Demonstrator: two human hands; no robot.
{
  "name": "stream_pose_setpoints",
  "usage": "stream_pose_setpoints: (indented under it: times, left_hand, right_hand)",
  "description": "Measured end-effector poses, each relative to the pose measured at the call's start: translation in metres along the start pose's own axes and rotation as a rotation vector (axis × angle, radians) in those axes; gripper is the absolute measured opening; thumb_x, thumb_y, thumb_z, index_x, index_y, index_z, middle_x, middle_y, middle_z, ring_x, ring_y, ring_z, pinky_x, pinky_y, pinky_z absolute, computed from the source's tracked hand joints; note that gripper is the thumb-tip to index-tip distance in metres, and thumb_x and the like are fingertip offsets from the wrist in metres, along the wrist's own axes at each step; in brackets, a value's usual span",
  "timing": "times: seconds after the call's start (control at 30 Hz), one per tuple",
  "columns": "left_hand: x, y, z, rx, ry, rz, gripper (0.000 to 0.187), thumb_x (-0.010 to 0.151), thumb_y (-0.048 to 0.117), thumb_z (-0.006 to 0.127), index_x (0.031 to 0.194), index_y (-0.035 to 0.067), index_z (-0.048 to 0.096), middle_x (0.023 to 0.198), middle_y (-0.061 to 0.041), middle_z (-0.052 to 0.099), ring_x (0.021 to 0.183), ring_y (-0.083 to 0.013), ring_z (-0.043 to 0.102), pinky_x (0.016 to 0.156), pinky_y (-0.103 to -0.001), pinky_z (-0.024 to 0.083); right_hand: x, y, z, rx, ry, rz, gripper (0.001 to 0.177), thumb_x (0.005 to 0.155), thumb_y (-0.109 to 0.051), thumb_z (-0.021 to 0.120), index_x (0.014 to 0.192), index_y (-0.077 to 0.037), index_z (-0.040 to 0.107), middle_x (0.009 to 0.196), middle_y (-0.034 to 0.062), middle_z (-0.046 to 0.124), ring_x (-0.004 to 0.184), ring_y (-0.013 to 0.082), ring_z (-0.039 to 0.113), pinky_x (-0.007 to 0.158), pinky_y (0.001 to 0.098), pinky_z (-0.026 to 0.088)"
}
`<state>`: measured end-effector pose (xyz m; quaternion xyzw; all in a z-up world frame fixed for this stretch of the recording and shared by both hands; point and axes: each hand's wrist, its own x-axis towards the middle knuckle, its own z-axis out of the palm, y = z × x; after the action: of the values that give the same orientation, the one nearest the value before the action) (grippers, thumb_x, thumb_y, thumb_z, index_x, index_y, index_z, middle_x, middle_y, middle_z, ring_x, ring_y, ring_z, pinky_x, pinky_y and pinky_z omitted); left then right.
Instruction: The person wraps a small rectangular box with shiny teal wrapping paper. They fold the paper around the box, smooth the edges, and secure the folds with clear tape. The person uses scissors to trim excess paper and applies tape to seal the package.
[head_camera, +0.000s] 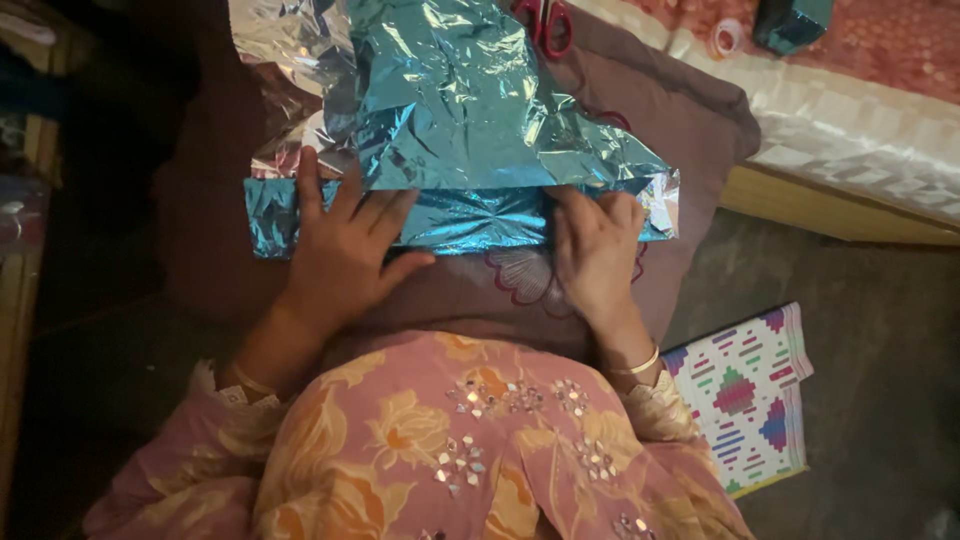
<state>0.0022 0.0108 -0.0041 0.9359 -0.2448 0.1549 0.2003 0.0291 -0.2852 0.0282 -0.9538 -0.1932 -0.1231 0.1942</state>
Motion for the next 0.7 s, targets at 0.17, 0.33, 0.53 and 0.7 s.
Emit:
stream_pose_setpoints:
  times: [0.17,0.33,0.53,0.7]
  left_hand:
    - [-0.01,-0.005,0.003,0.025,-0.06,0.0,0.072,0.095,0.061,0.065,0.133,-0.001,0.063,0.121,-0.015,0.066,0.147,-0.0389,0.045,0.119,-0.078,0.011]
    - [-0.015,-0.009,-0.003,0.064,-0.065,-0.024,0.085,0.091,0.065,0.063,0.138,-0.007,0.061,0.138,-0.022,0.06,0.15,-0.036,0.038,0.119,-0.076,0.009]
    - [-0.02,-0.009,-0.006,0.062,-0.07,-0.033,0.084,0.094,0.064,0.06,0.14,-0.007,0.059,0.144,-0.023,0.058,0.157,-0.0351,0.031,0.121,-0.074,0.006]
    - [-0.019,-0.01,-0.01,0.005,-0.055,-0.027,0.089,0.096,0.064,0.056,0.148,-0.008,0.054,0.146,-0.022,0.056,0.156,-0.0357,0.03,0.12,-0.075,0.005]
  right_hand:
    - [0.001,0.016,0.0,0.547,0.006,0.228,0.022,0.106,-0.007,0.055,0.12,-0.005,0.072,0.105,0.0076,0.065,0.095,0.0219,0.048,0.089,0.0342,0.04]
    - [0.0,0.022,0.002,0.523,-0.004,0.218,0.025,0.105,-0.008,0.054,0.121,-0.004,0.073,0.103,0.0061,0.069,0.093,0.0201,0.047,0.087,0.033,0.039]
    - [0.003,0.028,0.004,0.97,-0.044,0.274,0.024,0.107,-0.012,0.052,0.121,-0.006,0.07,0.124,0.0065,0.072,0.113,0.0199,0.057,0.105,0.0321,0.041]
    - [-0.004,0.013,-0.005,0.347,-0.005,0.12,0.03,0.102,-0.019,0.057,0.127,-0.008,0.071,0.134,0.0084,0.069,0.125,0.0284,0.053,0.116,0.0428,0.033]
